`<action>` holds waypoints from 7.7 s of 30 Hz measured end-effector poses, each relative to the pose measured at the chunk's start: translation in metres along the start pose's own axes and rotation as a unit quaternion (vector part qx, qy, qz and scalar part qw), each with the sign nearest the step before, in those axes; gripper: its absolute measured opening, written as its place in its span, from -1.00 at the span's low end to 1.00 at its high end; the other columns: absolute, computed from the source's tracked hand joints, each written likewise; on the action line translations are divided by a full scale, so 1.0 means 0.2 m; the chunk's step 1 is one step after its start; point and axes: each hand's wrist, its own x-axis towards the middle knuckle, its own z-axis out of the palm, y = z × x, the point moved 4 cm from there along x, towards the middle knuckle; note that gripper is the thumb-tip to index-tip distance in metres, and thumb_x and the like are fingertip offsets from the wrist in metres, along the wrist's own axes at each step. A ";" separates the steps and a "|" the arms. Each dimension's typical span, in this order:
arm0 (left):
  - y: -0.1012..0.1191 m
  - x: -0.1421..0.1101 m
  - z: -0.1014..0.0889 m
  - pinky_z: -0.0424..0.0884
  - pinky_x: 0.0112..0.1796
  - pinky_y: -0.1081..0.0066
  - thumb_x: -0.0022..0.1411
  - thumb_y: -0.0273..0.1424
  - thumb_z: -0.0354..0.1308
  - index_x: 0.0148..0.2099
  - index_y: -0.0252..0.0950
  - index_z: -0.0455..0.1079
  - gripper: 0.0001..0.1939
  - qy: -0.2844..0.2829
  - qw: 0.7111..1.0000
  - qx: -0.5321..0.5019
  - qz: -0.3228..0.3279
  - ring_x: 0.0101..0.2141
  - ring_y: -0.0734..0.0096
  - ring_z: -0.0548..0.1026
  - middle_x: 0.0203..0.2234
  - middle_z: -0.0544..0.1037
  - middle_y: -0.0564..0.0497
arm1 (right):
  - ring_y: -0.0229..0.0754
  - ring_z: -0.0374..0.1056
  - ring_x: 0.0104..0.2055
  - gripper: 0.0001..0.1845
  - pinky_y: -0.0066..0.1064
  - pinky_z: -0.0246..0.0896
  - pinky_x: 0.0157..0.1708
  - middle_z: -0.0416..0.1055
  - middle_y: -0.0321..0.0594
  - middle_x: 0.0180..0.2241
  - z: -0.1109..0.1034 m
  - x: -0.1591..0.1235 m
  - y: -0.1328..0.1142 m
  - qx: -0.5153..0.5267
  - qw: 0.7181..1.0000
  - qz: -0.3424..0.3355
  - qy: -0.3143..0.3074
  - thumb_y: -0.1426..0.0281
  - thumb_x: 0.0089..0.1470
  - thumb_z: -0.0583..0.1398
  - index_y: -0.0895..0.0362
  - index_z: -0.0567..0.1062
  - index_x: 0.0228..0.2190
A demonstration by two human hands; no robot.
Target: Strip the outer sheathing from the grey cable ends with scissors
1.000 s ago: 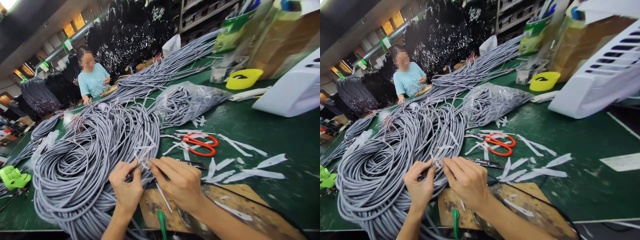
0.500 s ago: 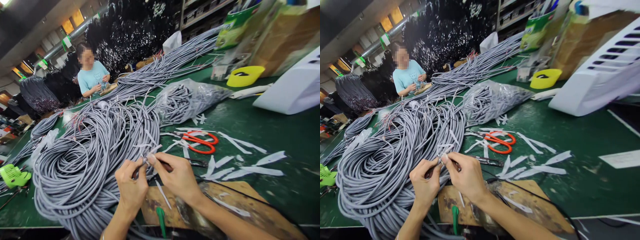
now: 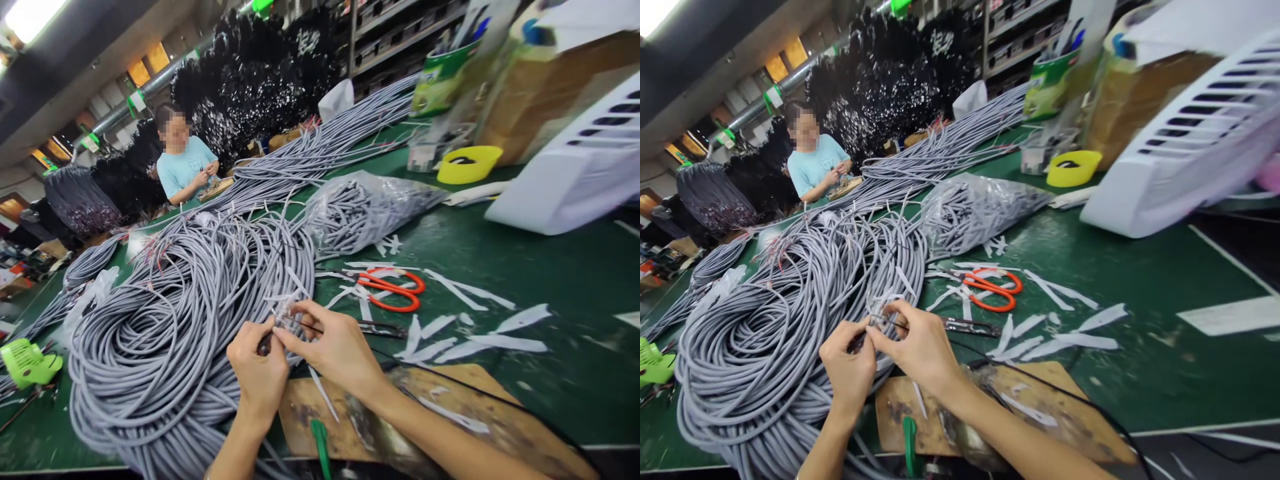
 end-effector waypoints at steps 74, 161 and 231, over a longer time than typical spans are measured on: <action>-0.06 -0.03 0.02 -0.11 -0.84 0.83 0.13 -0.21 0.14 -0.42 -0.18 -0.14 -0.56 -0.255 0.765 -0.539 -0.243 -0.89 0.85 -0.02 -0.70 0.39 0.26 | -0.39 0.22 -0.63 -0.52 -0.55 0.09 -0.62 0.36 -0.39 -0.64 0.07 0.01 0.01 0.428 0.872 0.207 -0.119 0.36 -0.50 0.42 0.16 0.34 -0.47; -0.10 -0.02 0.02 0.00 -0.78 0.70 0.00 -0.17 0.23 -0.13 -0.32 0.28 -0.56 -0.196 0.823 -0.452 -0.284 -0.82 0.73 0.19 -0.71 0.40 0.15 | -0.36 0.24 -0.63 -0.56 -0.57 0.00 -0.69 0.38 -0.37 -0.71 0.07 0.02 0.05 0.421 0.869 0.246 -0.085 0.38 -0.56 0.41 0.18 0.42 -0.51; -0.12 -0.03 0.08 0.06 -0.80 0.63 -0.04 -0.14 0.21 -0.44 -0.37 0.34 -0.64 -0.229 0.783 -0.471 -0.337 -0.84 0.65 0.17 -0.81 0.31 0.15 | -0.18 0.35 -0.40 -0.79 -0.39 0.26 -0.40 0.45 -0.16 -0.37 0.04 0.00 -0.02 0.240 0.962 0.027 -0.131 0.25 -0.07 0.20 0.10 0.55 -0.42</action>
